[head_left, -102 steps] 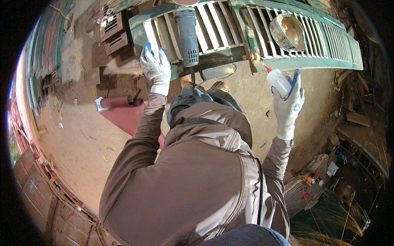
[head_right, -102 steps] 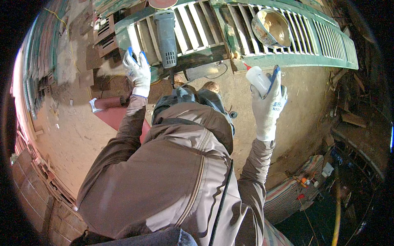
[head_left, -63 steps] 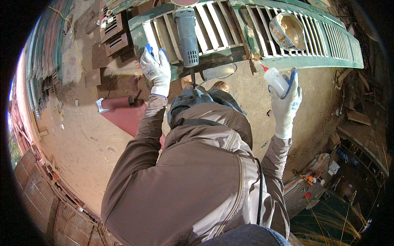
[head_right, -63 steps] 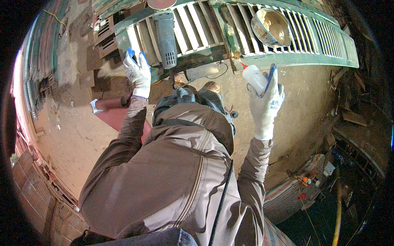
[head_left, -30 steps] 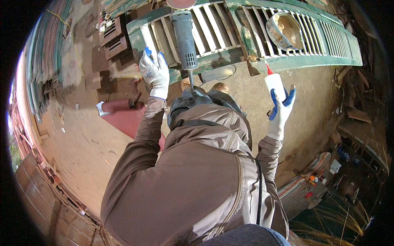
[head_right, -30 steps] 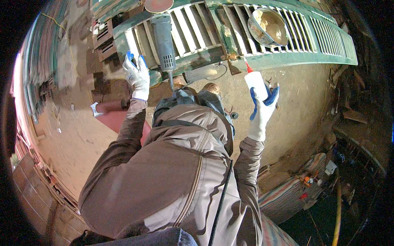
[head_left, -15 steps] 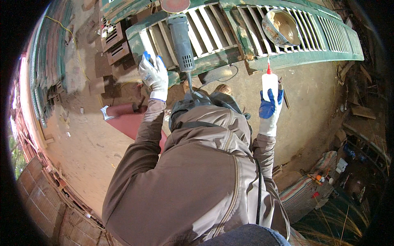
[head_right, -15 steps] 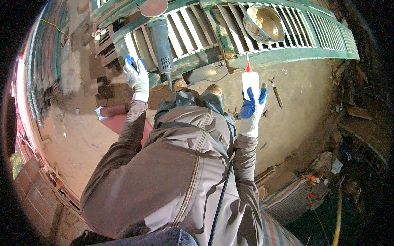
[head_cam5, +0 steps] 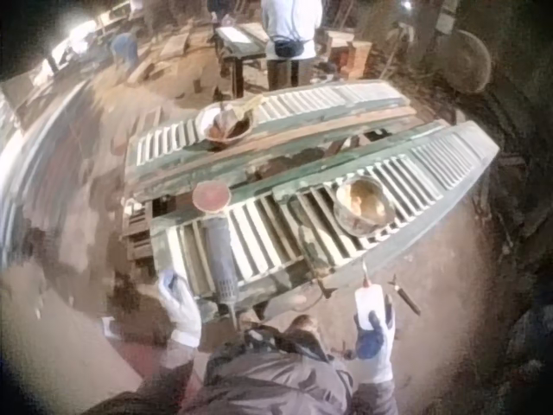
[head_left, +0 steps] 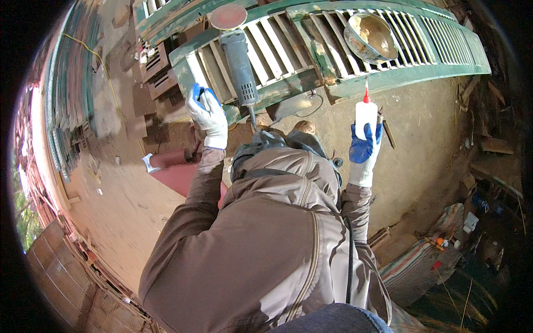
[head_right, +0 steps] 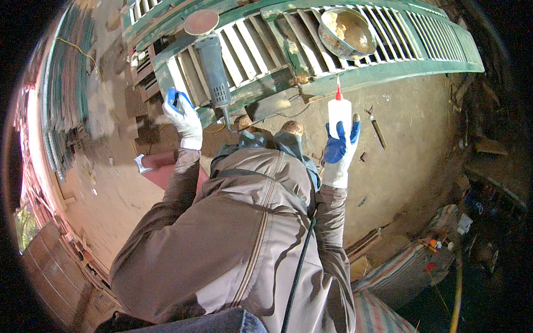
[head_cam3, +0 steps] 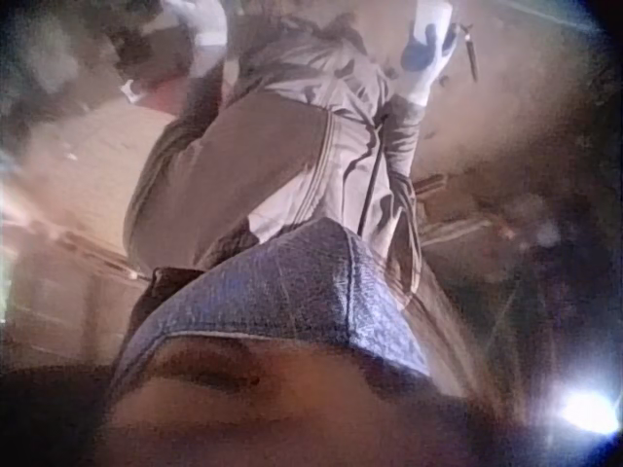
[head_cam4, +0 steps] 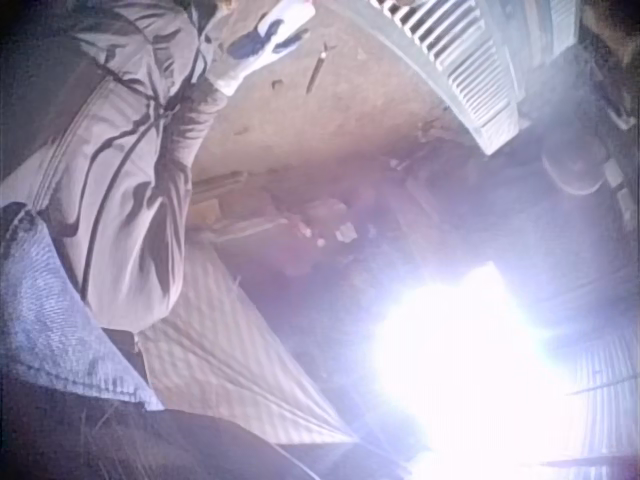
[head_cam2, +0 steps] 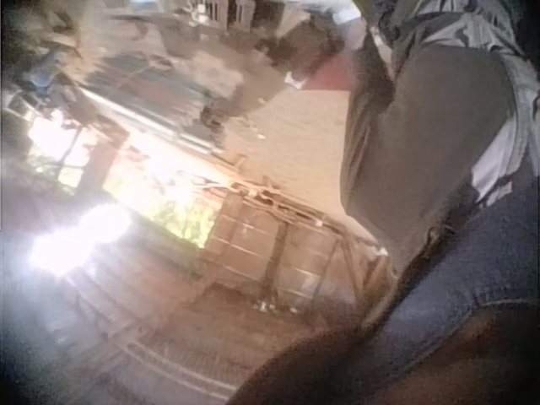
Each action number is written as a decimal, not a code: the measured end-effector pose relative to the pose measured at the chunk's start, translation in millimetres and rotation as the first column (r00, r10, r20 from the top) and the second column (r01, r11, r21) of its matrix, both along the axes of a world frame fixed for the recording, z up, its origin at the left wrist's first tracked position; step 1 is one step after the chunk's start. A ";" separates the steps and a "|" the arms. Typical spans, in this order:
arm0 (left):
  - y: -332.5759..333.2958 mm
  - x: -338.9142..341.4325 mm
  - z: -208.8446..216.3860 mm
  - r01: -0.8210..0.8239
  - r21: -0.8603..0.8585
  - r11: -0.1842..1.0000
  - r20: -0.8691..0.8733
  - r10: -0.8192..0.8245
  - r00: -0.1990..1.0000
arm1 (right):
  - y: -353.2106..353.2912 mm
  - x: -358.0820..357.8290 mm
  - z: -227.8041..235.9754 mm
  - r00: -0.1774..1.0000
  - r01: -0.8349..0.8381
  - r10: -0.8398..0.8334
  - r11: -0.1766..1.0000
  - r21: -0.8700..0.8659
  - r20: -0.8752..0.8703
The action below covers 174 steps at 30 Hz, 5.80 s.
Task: The person applies glue from a bottle to the joints of a green wooden slatted frame, then uses an orbital sander to smooth the surface. The person works methodically along the frame, applying glue and sanding in sequence.
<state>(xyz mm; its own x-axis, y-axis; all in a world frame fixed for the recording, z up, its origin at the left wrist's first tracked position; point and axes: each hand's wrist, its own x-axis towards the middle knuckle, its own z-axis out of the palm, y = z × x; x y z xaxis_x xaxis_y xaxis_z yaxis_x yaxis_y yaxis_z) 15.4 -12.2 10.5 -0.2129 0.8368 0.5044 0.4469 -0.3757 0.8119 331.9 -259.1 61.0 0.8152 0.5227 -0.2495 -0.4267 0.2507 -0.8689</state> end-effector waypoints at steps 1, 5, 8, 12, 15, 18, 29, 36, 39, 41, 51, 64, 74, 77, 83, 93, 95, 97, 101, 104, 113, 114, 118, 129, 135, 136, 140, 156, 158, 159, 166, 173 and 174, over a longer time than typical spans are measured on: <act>-3.6 9.3 17.1 0.010 0.012 1.000 -0.050 -0.009 0.999 | 0.7 -0.6 6.4 1.000 0.019 -0.018 1.000 0.024 -0.017; 22.4 77.8 85.7 0.361 0.140 0.922 -0.197 -0.331 0.923 | -6.3 4.4 9.8 0.999 0.044 -0.043 0.998 0.038 -0.023; 48.4 154.1 128.4 0.562 0.061 0.825 -0.384 -0.501 0.776 | -16.4 7.9 13.5 0.997 0.073 -0.072 0.996 0.051 -0.021; 80.9 266.1 148.1 0.739 0.029 0.673 -0.695 -0.518 0.499 | -33.2 13.8 18.8 0.991 0.130 -0.128 0.991 0.044 -0.045; 92.2 337.9 148.3 0.730 -0.227 0.645 -0.855 -0.490 0.168 | -52.5 19.2 12.7 0.983 0.183 -0.181 0.982 0.053 -0.032; 89.6 396.1 147.1 0.589 -0.449 0.671 -0.880 -0.446 -0.164 | -79.2 25.8 10.4 0.971 0.238 -0.236 0.971 0.033 -0.041; 71.7 429.7 121.8 0.527 -0.381 0.760 -0.924 -0.329 -0.193 | -119.0 32.8 5.3 0.937 0.349 -0.349 0.937 -0.016 0.018; 74.5 425.7 124.5 0.581 -0.369 0.725 -0.928 -0.255 -0.270 | -102.3 26.4 3.9 0.948 0.319 -0.319 0.948 0.003 -0.010; 68.7 415.3 142.7 0.581 -0.395 0.712 -0.918 -0.289 -0.271 | -97.1 24.3 4.2 0.957 0.288 -0.289 0.957 0.024 0.022; 67.0 402.7 150.0 0.661 -0.361 0.658 -0.918 -0.374 -0.129 | -96.4 23.1 6.0 0.956 0.293 -0.293 0.956 0.009 0.030; 51.6 262.9 112.4 0.791 -0.245 0.560 -0.837 -0.534 0.119 | -95.1 8.7 7.7 0.960 0.281 -0.281 0.959 0.016 -0.013; 37.5 261.0 108.2 0.700 -0.435 0.567 -0.846 -0.524 -0.101 | -89.9 8.9 16.9 0.950 0.312 -0.311 0.950 -0.021 0.033; 13.2 220.4 116.9 0.720 -0.435 0.541 -0.894 -0.358 -0.270 | -87.5 13.3 17.0 0.935 0.355 -0.355 0.935 -0.019 0.020; 8.8 219.2 114.0 0.723 -0.404 0.560 -0.907 -0.346 -0.238 | -83.6 15.7 18.9 0.936 0.353 -0.353 0.936 -0.008 0.010; 17.5 224.1 107.7 0.731 -0.362 0.578 -0.927 -0.307 -0.216 | -77.6 17.6 23.8 0.950 0.311 -0.311 0.950 -0.034 0.013; 27.2 220.5 108.5 0.745 -0.368 0.556 -0.911 -0.378 -0.167 | -66.7 15.0 22.4 0.966 0.259 -0.259 0.966 0.007 -0.006; 23.9 217.5 107.7 0.784 -0.310 0.537 -0.924 -0.363 -0.117 | -59.2 10.6 27.1 0.967 0.252 -0.252 0.967 -0.020 0.022; 19.7 214.9 104.4 0.811 -0.277 0.516 -0.935 -0.341 -0.102 | -55.1 9.4 27.9 0.969 0.247 -0.247 0.969 -0.018 0.005; 30.8 216.8 99.7 0.807 -0.272 0.524 -0.913 -0.406 -0.044 | -52.1 10.8 16.8 0.970 0.236 -0.236 0.972 0.002 -0.054; 28.9 219.3 103.1 0.803 -0.259 0.536 -0.918 -0.396 -0.031 | -43.3 6.3 22.0 0.972 0.229 -0.229 0.973 -0.011 -0.054; 17.5 213.2 86.8 0.822 -0.212 0.528 -0.929 -0.370 -0.003 | -22.9 -6.3 39.3 0.981 0.193 -0.193 0.981 -0.037 -0.012; 19.1 214.6 85.9 0.797 -0.212 0.566 -0.932 -0.363 0.009 | -22.3 -6.6 39.3 0.980 0.198 -0.198 0.979 -0.046 -0.004; 21.7 216.7 85.7 0.833 -0.171 0.526 -0.917 -0.395 0.061 | -18.3 -9.3 42.0 0.982 0.186 -0.185 0.981 -0.050 0.031; 20.5 225.2 93.3 0.785 -0.332 0.522 -0.910 -0.395 -0.122 | -8.4 -16.4 41.3 0.985 0.171 -0.165 0.978 -0.116 0.058; 34.4 204.0 91.3 0.812 -0.158 0.562 -0.880 -0.454 0.143 | 1.4 -20.5 52.8 0.969 0.136 -0.066 0.947 -0.291 0.238; 38.6 197.5 95.9 0.798 -0.136 0.587 -0.850 -0.483 0.210 | 2.6 -21.3 54.0 0.957 0.135 -0.036 0.934 -0.331 0.289; 54.1 162.1 111.0 0.691 -0.068 0.719 -0.758 -0.487 0.433 | 7.5 -29.0 62.2 0.914 0.147 0.044 0.890 -0.432 0.402; 55.6 78.5 100.8 0.555 -0.164 0.816 -0.559 -0.540 0.629 | 47.5 -46.5 78.9 0.641 0.320 0.241 0.780 -0.538 0.729; 57.9 77.9 101.3 0.553 -0.164 0.817 -0.567 -0.537 0.625 | 47.4 -48.7 79.0 0.655 0.321 0.232 0.776 -0.543 0.719; 59.2 77.0 100.8 0.550 -0.148 0.822 -0.566 -0.527 0.634 | 47.9 -49.9 78.4 0.664 0.320 0.228 0.774 -0.546 0.712; 59.1 73.5 97.4 0.562 -0.120 0.818 -0.516 -0.535 0.669 | 53.5 -52.0 76.7 0.626 0.360 0.238 0.756 -0.546 0.743; 56.1 72.2 98.0 0.558 -0.173 0.812 -0.530 -0.554 0.642 | 52.5 -52.0 77.4 0.701 0.295 0.213 0.783 -0.548 0.681; 55.7 73.1 97.8 0.556 -0.176 0.812 -0.528 -0.555 0.643 | 52.4 -52.0 78.0 0.713 0.282 0.217 0.782 -0.555 0.667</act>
<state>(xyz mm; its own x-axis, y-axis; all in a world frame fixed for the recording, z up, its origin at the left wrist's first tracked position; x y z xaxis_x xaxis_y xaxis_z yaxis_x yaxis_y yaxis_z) 88.5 43.5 108.3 0.5937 0.7071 0.3840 0.5059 -0.6991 0.5052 279.9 -206.7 138.9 0.8887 0.4398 0.1293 0.3242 -0.4036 -0.8556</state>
